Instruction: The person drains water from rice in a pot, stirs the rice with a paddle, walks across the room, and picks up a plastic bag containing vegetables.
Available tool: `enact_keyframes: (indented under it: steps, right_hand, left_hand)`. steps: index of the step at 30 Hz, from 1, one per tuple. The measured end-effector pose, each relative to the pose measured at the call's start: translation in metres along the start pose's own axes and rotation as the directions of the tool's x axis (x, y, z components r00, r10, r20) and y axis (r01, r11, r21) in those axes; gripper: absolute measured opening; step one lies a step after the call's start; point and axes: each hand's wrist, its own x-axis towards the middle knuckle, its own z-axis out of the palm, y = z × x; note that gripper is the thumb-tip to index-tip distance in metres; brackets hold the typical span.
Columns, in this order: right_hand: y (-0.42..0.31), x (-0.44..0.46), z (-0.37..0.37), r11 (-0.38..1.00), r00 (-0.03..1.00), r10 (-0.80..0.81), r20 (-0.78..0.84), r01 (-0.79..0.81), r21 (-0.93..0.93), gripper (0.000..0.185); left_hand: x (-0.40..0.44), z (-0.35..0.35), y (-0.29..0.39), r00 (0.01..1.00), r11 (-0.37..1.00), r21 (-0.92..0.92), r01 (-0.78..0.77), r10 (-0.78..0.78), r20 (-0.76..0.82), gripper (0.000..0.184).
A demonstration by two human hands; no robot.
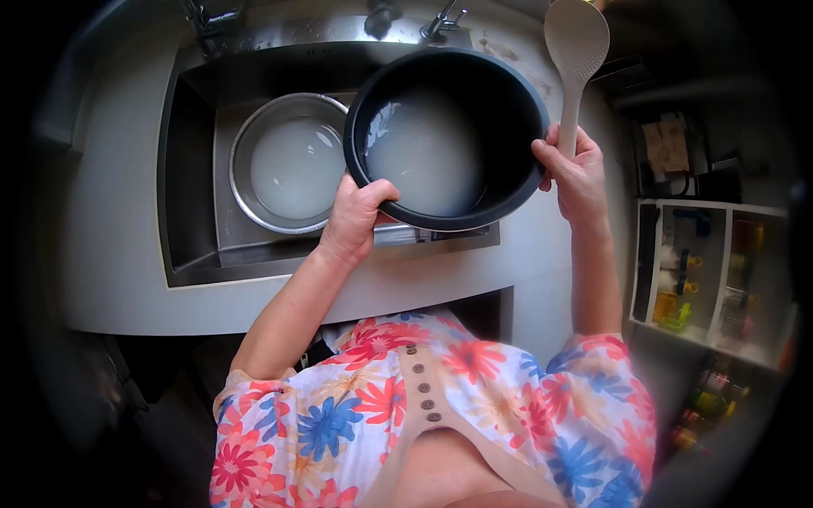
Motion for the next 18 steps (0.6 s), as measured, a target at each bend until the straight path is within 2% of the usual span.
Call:
enact_keyframes:
  steps: [2,5,8,11,12,14,17,18]
  right_hand:
    - [-0.02,-0.002,-0.008,1.0,1.0,0.01,-0.013,-0.01,0.022,0.013]
    - [-0.053,0.004,-0.021,0.999,0.999,-0.01,-0.045,0.012,0.043,0.013]
    - [-0.061,0.027,-0.069,0.999,0.992,-0.027,-0.126,0.033,0.04,0.013]
    - [-0.025,0.043,-0.179,0.997,0.975,-0.055,-0.217,0.066,0.04,0.012]
    - [-0.007,0.046,-0.22,0.996,0.965,-0.063,-0.255,0.075,0.039,0.012]
    - [0.018,0.052,-0.284,0.994,0.941,-0.083,-0.328,0.102,0.04,0.011]
    - [0.029,0.076,-0.323,0.99,0.93,-0.099,-0.353,0.128,0.059,0.011]
    - [0.033,0.084,-0.332,0.99,0.923,-0.096,-0.374,0.126,0.058,0.011]
  left_hand:
    - [-0.012,0.021,0.024,1.0,0.998,0.06,-0.013,0.015,-0.027,0.024]
    - [-0.007,0.046,0.058,0.997,0.981,0.183,-0.068,0.061,0.042,0.034]
    - [0.023,0.111,0.078,0.997,0.955,0.289,-0.068,0.052,0.062,0.037]
    - [0.075,0.202,0.028,0.988,0.889,0.442,-0.122,0.067,0.138,0.043]
    - [0.092,0.237,0.007,0.984,0.875,0.467,-0.129,0.057,0.166,0.05]
    - [0.123,0.294,-0.029,0.971,0.837,0.514,-0.189,0.081,0.225,0.051]
    - [0.158,0.334,-0.038,0.949,0.821,0.506,-0.264,0.128,0.287,0.052]
    - [0.168,0.344,-0.038,0.953,0.79,0.555,-0.262,0.122,0.277,0.052]
